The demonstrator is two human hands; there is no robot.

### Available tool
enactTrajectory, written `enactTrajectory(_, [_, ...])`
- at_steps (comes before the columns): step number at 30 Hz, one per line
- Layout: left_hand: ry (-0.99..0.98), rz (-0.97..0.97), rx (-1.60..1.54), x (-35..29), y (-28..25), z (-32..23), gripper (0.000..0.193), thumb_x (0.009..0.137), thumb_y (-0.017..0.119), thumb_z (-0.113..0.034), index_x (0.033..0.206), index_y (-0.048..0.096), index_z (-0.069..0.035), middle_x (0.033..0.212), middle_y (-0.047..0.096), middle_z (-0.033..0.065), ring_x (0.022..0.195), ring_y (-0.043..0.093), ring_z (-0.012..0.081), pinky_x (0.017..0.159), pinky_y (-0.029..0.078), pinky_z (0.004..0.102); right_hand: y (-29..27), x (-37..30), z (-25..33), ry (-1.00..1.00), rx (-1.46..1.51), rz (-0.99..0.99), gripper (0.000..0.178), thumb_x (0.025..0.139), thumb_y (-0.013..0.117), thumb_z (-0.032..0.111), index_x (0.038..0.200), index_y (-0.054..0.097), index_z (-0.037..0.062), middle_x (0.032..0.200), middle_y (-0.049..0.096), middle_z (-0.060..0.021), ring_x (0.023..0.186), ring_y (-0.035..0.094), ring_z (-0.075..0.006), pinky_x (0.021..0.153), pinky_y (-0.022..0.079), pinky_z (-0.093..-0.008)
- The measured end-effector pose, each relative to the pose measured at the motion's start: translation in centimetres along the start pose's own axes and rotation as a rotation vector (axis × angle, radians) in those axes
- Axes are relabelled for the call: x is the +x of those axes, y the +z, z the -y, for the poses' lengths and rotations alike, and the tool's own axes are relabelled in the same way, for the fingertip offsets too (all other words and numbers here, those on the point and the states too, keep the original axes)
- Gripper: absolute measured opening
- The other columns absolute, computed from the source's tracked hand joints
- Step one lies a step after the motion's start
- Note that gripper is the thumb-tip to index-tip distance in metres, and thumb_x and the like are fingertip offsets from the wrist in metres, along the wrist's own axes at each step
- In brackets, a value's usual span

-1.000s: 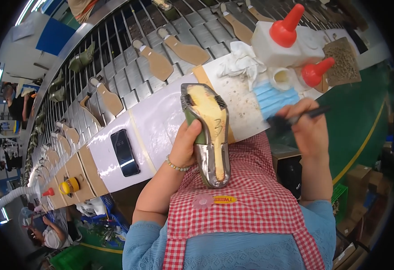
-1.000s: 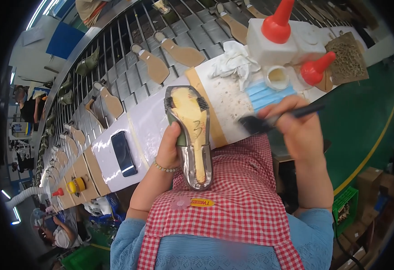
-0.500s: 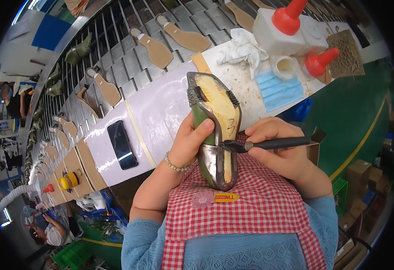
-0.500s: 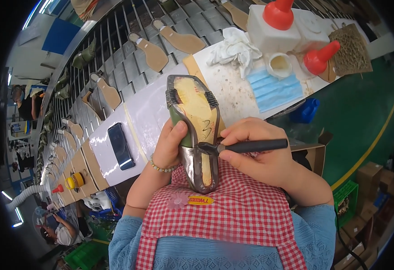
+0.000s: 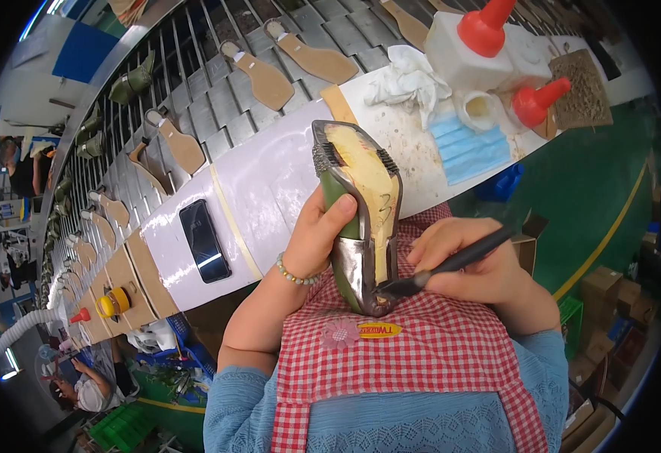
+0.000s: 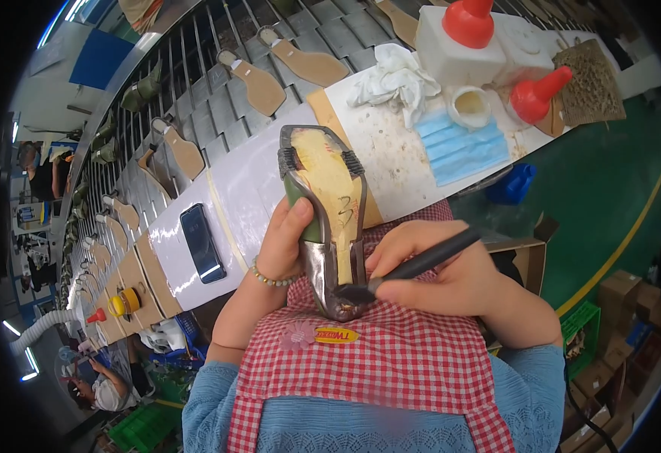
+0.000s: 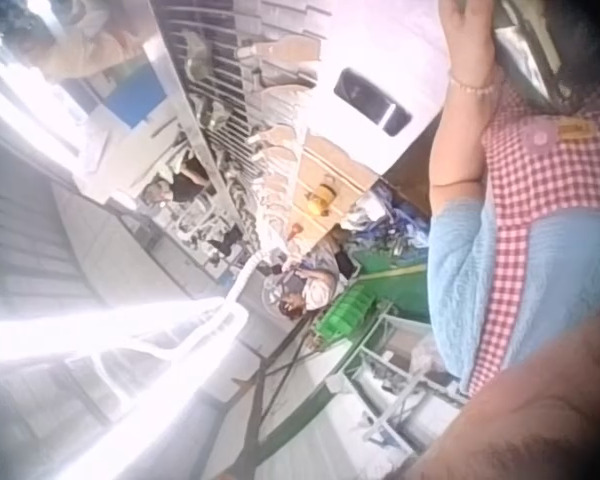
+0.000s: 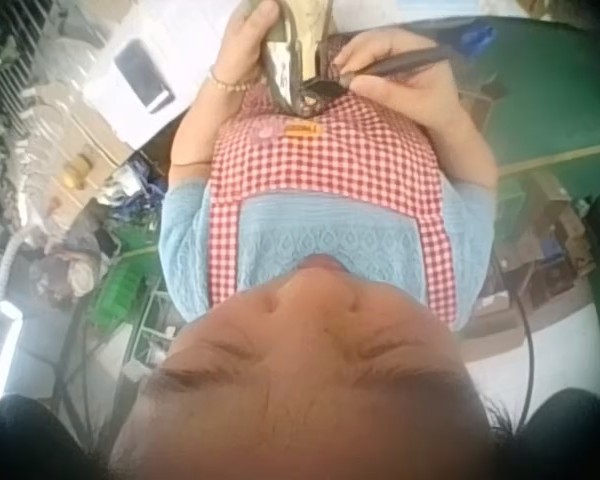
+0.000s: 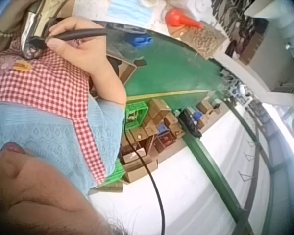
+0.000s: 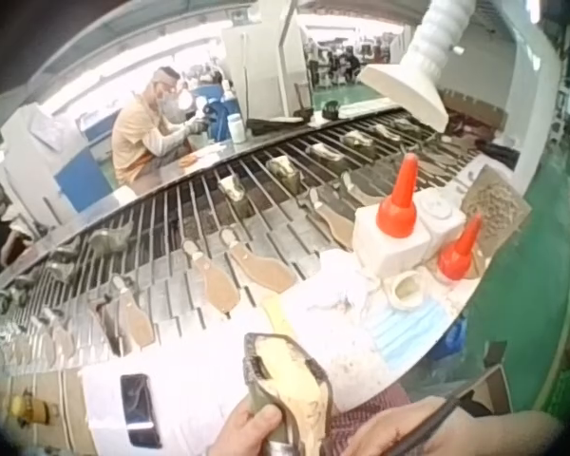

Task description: Applying adhesive to the edges of shoe soles and components using a small brush on an assembly line.

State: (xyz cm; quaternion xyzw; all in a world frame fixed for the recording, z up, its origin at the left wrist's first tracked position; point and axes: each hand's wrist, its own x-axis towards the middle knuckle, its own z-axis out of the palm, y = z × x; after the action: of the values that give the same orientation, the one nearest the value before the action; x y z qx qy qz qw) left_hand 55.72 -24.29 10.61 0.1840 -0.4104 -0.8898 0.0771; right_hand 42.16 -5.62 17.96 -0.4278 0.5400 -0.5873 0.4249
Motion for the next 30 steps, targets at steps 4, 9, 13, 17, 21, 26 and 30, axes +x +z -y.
enactTrajectory(4, [0.162, -0.112, -0.01, 0.1, -0.9, -0.4, 0.05, 0.089, 0.062, -0.033, 0.123, 0.046, 0.0, 0.112, 0.06, 0.0091, 0.096, 0.061, 0.0169, 0.082, 0.05, 0.03, -0.6, -0.4, -1.1, -0.039, 0.29, -0.235, 0.021, 0.077, 0.068, 0.0, 0.096, 0.06, -0.0019, 0.097, 0.064, -0.0158, 0.094, 0.061, -0.0197, 0.086, 0.048, -0.032])
enactTrajectory(9, [0.59, -0.337, 0.316, -1.3, -3.1, 0.7, 0.054, 0.086, 0.064, -0.031, 0.126, 0.045, 0.0, 0.119, 0.056, 0.0101, 0.11, 0.053, 0.0219, 0.097, 0.04, 0.0345, -0.8, 0.5, -1.8, -0.135, 0.372, -0.46, 0.02, 0.082, 0.064, 0.001, 0.1, 0.056, -0.0019, 0.099, 0.063, -0.0161, 0.098, 0.061, -0.0208, 0.091, 0.047, -0.0337])
enactTrajectory(13, [0.592, -0.374, 1.128, -4.1, -4.7, 2.3, 0.073, 0.081, 0.068, -0.031, 0.138, 0.031, -0.006, 0.137, 0.042, 0.0124, 0.131, 0.033, 0.0244, 0.11, 0.022, 0.0378, -0.1, 1.5, -3.3, -0.144, 0.373, -0.507, 0.019, 0.083, 0.063, 0.0, 0.101, 0.057, -0.0011, 0.1, 0.064, -0.0149, 0.097, 0.06, -0.0189, 0.091, 0.045, -0.0315])
enactTrajectory(17, [0.494, -0.136, 1.695, -5.8, -3.8, 0.6, 0.078, 0.079, 0.07, -0.031, 0.138, 0.028, -0.001, 0.139, 0.039, 0.0155, 0.129, 0.036, 0.0261, 0.108, 0.023, 0.0358, 1.1, 2.7, -5.1, -0.092, 0.207, -0.54, 0.017, 0.082, 0.065, 0.001, 0.099, 0.06, -0.0003, 0.098, 0.063, -0.0094, 0.092, 0.059, -0.0139, 0.085, 0.045, -0.0264])
enactTrajectory(21, [0.513, -0.209, 1.668, -6.2, -5.0, 3.2, 0.091, 0.072, 0.078, -0.033, 0.138, 0.024, -0.003, 0.137, 0.035, 0.0197, 0.124, 0.038, 0.0303, 0.102, 0.03, 0.0362, 2.4, 3.7, -6.4, 0.004, 0.112, -0.473, 0.018, 0.081, 0.068, 0.002, 0.098, 0.062, 0.0011, 0.094, 0.063, -0.0046, 0.087, 0.057, -0.0095, 0.078, 0.046, -0.0241])
enactTrajectory(26, [0.585, -0.232, 1.043, -5.8, -5.4, 4.6, 0.095, 0.068, 0.083, -0.023, 0.135, 0.018, -0.007, 0.136, 0.03, 0.02, 0.126, 0.037, 0.0289, 0.101, 0.034, 0.0356, 3.3, 4.3, -7.7, 0.032, 0.083, -0.444, 0.015, 0.081, 0.069, 0.004, 0.094, 0.063, 0.0016, 0.091, 0.063, -0.0033, 0.085, 0.057, -0.0087, 0.075, 0.046, -0.0228])
enactTrajectory(30, [0.626, -0.239, 0.943, -5.9, -6.2, 5.4, 0.095, 0.067, 0.083, -0.022, 0.135, 0.019, -0.007, 0.133, 0.03, 0.0195, 0.127, 0.037, 0.0307, 0.102, 0.034, 0.0349, 3.7, 4.7, -7.6, 0.143, 0.107, -0.381, 0.017, 0.083, 0.065, 0.002, 0.098, 0.06, -0.0001, 0.097, 0.064, -0.0082, 0.089, 0.058, -0.0119, 0.08, 0.046, -0.0244])
